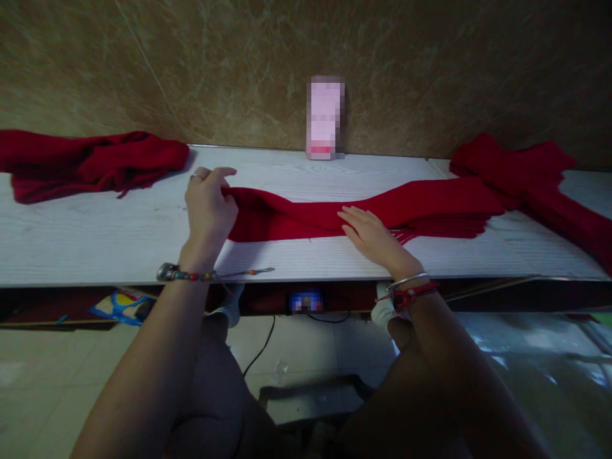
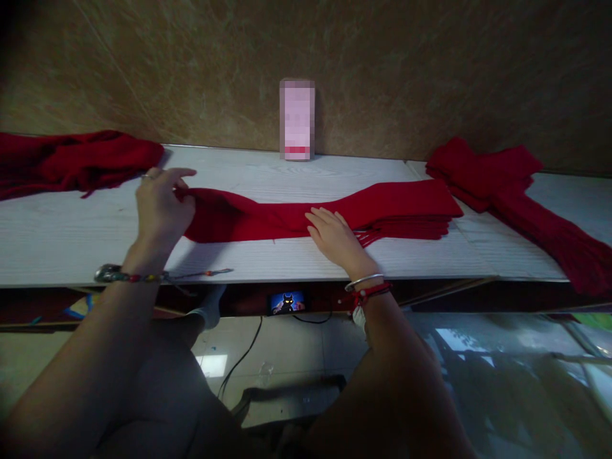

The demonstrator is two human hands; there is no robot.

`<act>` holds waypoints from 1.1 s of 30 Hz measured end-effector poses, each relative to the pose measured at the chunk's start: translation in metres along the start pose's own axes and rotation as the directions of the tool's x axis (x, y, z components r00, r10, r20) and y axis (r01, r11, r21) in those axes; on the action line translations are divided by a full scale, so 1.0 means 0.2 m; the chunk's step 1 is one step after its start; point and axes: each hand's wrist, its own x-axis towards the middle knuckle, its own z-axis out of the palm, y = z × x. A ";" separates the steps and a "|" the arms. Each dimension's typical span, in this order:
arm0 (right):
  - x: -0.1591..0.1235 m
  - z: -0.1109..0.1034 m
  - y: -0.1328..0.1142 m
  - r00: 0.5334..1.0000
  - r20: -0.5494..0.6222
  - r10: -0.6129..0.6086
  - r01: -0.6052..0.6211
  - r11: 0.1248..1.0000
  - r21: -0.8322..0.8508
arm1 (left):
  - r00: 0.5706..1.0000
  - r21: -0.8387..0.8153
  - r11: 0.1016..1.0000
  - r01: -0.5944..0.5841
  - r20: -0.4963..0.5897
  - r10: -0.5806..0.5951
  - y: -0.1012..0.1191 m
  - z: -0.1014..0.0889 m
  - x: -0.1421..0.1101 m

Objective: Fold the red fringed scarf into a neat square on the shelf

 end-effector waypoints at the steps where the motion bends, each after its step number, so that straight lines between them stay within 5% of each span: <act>1: 0.00 0.00 0.00 1.000 0.002 0.000 0.000 1.000 -0.001 | 0.999 0.022 1.000 0.009 0.032 -0.010 -0.01 0.02 0.00; 5: 0.00 0.00 0.00 1.000 -0.005 -0.003 0.003 1.000 0.000 | 0.985 0.036 0.988 -0.147 0.098 0.143 -0.03 0.10 -0.01; 11: 0.00 0.00 -0.01 1.000 -0.022 0.001 -0.001 1.000 -0.006 | 0.875 0.064 0.934 -0.352 0.378 0.304 -0.03 0.17 -0.04; 20: 0.00 0.01 0.00 1.000 -0.020 0.000 0.000 1.000 -0.013 | 0.903 0.187 0.913 -0.362 0.312 0.295 -0.02 0.15 -0.02; 28: 0.00 0.00 -0.01 1.000 -0.005 0.012 -0.012 1.000 -0.013 | 0.754 0.034 0.846 -0.531 0.474 0.454 0.01 0.15 -0.03; 33: 0.00 0.00 -0.01 1.000 -0.012 0.002 -0.002 1.000 -0.006 | 0.733 0.052 0.829 -0.558 0.500 0.462 0.03 0.15 -0.05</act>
